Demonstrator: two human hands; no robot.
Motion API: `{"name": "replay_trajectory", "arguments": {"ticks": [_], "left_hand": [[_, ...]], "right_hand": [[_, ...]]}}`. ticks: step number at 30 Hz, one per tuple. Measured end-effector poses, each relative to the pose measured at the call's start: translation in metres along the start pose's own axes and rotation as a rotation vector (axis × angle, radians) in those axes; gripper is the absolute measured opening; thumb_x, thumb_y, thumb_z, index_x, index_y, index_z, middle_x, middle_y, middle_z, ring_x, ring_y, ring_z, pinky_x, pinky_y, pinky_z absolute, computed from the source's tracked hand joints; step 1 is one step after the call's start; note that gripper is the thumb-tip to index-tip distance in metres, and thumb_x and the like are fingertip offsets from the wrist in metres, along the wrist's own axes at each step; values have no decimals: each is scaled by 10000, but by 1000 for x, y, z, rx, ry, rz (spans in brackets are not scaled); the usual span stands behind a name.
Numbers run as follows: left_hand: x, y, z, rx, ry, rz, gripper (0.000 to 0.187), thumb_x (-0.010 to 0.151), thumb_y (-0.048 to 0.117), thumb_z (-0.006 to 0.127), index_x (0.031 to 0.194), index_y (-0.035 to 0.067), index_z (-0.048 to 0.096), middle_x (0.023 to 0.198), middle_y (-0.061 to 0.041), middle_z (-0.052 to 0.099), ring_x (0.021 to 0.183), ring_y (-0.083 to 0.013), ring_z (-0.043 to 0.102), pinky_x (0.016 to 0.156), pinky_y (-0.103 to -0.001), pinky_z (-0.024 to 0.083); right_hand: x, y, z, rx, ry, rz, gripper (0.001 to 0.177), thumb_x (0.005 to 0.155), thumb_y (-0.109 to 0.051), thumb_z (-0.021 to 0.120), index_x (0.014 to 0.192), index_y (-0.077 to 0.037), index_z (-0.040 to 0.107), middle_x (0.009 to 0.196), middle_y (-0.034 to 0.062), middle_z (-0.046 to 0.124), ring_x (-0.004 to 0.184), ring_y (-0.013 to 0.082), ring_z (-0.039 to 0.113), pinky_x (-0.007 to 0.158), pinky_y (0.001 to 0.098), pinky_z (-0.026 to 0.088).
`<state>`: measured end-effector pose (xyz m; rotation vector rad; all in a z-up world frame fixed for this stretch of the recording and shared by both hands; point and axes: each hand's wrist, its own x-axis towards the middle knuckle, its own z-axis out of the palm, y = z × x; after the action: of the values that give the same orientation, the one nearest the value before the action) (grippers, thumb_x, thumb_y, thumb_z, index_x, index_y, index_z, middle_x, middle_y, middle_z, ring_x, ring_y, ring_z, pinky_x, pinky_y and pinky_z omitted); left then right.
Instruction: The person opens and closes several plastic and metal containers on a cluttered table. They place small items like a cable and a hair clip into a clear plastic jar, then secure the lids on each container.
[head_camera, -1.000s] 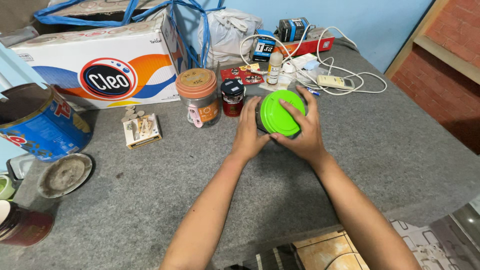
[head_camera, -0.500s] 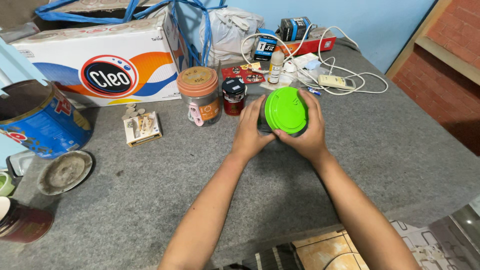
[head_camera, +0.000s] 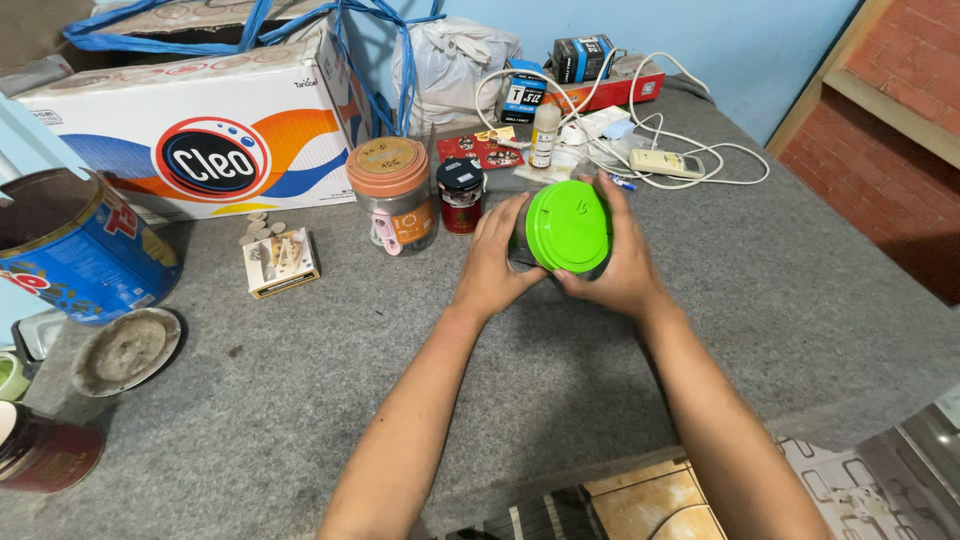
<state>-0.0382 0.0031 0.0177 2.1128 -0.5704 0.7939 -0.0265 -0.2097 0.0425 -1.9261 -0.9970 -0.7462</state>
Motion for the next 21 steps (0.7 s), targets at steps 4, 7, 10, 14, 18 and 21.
{"name": "replay_trajectory", "arguments": {"ticks": [4, 7, 10, 14, 18, 21], "left_hand": [[-1, -3, 5, 9, 31, -52, 1046, 656, 222, 925, 1536, 82, 377, 1513, -160, 488, 1424, -393, 431, 1183, -474, 377], [-1, -6, 8, -1, 52, -84, 1062, 651, 224, 922, 1543, 75, 365, 1520, -164, 489, 1423, -388, 437, 1185, -469, 382], [-2, -11, 9, -31, 69, -146, 1082, 652, 243, 935, 1541, 65, 344, 1523, -183, 474, 1425, -390, 429, 1177, -472, 374], [-2, -15, 11, -56, 92, -163, 1084, 668, 254, 938, 1545, 64, 329, 1534, -197, 457, 1439, -389, 424, 1187, -470, 373], [-3, -12, 11, -32, 71, -155, 1102, 646, 256, 941, 1540, 70, 324, 1546, -195, 450, 1437, -392, 413, 1186, -470, 371], [-3, -10, 9, -37, 72, -177, 1081, 666, 220, 927, 1553, 78, 324, 1545, -189, 452, 1452, -388, 410, 1197, -468, 369]], "right_hand": [[-1, -4, 20, -55, 122, 138, 1206, 695, -299, 958, 1610, -8, 228, 1522, 249, 503, 1431, 374, 527, 1202, 443, 416], [1, -1, 22, -118, 145, 36, 1229, 684, -289, 975, 1609, 2, 221, 1560, 293, 423, 1469, 412, 444, 1220, 466, 372], [-2, 3, 14, -75, 86, -57, 1223, 692, -255, 960, 1625, 5, 212, 1605, 281, 392, 1504, 428, 412, 1241, 484, 356], [-6, 4, 16, -72, 117, 46, 1147, 742, -224, 965, 1635, -21, 275, 1552, 178, 494, 1461, 353, 518, 1242, 461, 415], [-6, 0, 21, -133, 180, 143, 1161, 654, -268, 1004, 1569, -36, 329, 1373, 176, 508, 1309, 295, 548, 1131, 421, 470], [-3, -1, 19, -68, 169, 22, 1167, 687, -206, 966, 1597, 12, 267, 1434, 226, 465, 1371, 343, 502, 1181, 462, 413]]}}
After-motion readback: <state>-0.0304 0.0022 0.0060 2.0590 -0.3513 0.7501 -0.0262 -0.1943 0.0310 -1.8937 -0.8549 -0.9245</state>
